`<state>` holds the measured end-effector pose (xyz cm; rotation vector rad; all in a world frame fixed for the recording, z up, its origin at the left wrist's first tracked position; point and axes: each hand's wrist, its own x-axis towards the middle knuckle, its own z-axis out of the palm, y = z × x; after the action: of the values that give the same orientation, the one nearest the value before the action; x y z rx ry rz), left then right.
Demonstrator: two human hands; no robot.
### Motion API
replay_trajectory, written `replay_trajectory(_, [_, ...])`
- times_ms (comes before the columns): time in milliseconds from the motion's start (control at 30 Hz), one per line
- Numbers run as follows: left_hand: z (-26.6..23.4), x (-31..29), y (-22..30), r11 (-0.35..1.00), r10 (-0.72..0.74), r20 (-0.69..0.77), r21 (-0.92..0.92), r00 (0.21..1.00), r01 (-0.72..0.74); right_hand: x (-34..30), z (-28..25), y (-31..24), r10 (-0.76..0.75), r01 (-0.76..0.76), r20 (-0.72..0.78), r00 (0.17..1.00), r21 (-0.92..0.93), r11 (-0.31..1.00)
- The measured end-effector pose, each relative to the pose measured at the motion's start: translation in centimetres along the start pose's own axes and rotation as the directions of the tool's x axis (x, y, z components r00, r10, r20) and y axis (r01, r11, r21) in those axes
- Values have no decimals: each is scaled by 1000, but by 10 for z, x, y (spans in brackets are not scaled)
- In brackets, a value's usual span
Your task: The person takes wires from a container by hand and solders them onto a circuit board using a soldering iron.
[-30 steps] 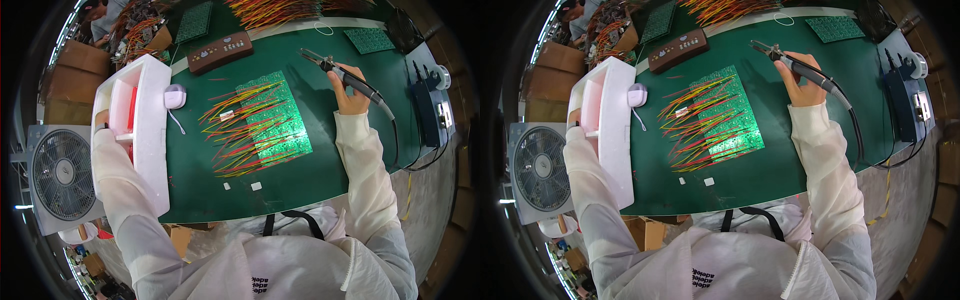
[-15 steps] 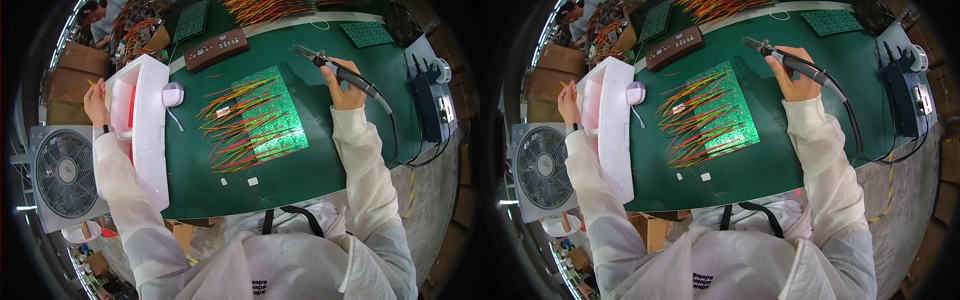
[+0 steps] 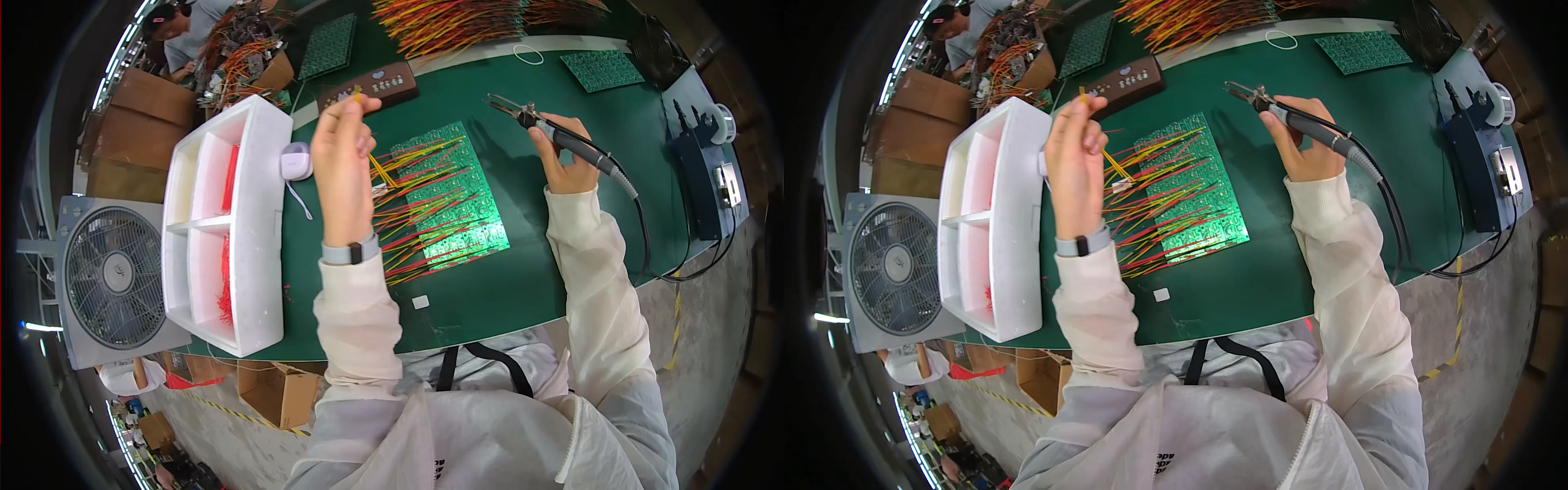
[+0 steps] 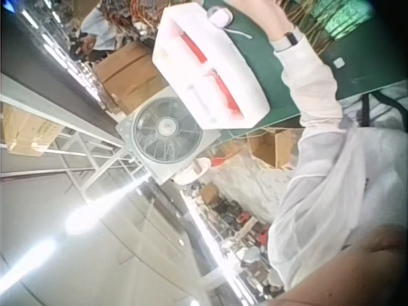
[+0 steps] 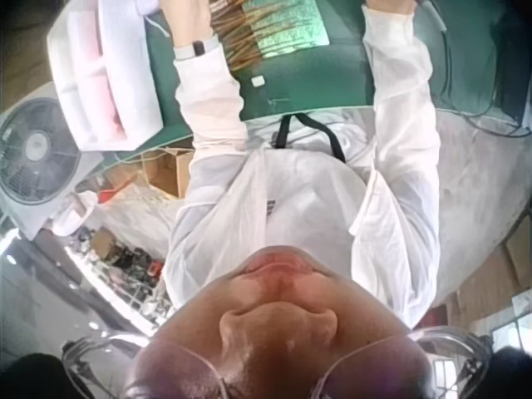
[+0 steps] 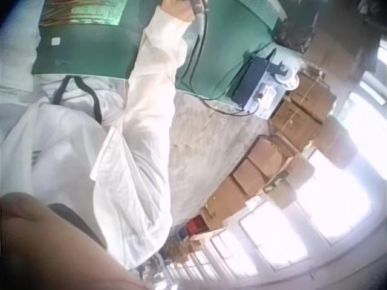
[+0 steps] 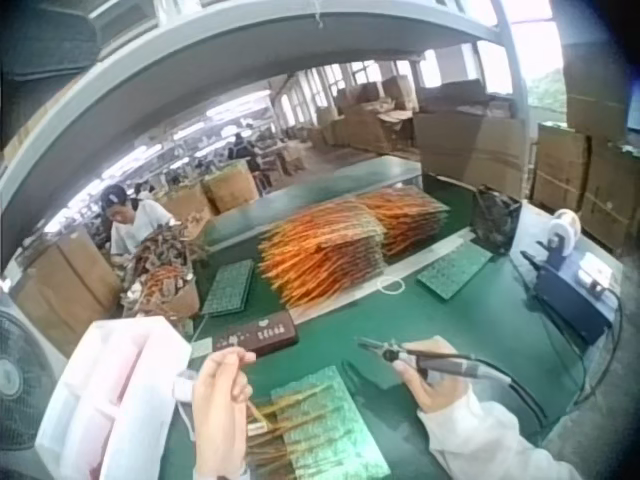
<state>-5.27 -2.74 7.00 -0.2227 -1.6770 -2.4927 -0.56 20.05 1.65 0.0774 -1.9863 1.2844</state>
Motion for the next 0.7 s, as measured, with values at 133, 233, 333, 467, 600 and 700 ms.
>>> replay_trajectory(133, [10,-21,-21,955,90,-41,288,995,-75,0,2,6,-50,50,-9,999,-25,998])
replay_trajectory(233, [12,-28,-21,961,65,-54,273,996,-48,0,1,10,-36,35,-11,999,-47,998])
replay_trajectory(333, [5,-27,-25,979,12,-92,204,996,8,0,2,9,-51,51,7,999,-51,997])
replay_trajectory(467, [-13,-21,-35,992,-33,-171,117,985,53,-2,5,9,-72,74,27,997,-60,995])
replay_trajectory(600, [-17,-19,-36,994,-48,-216,86,975,68,-3,3,10,-72,75,39,997,-69,995])
replay_trajectory(700, [-17,-17,-34,991,-42,-254,116,966,73,-2,3,11,-69,72,42,997,-64,995])
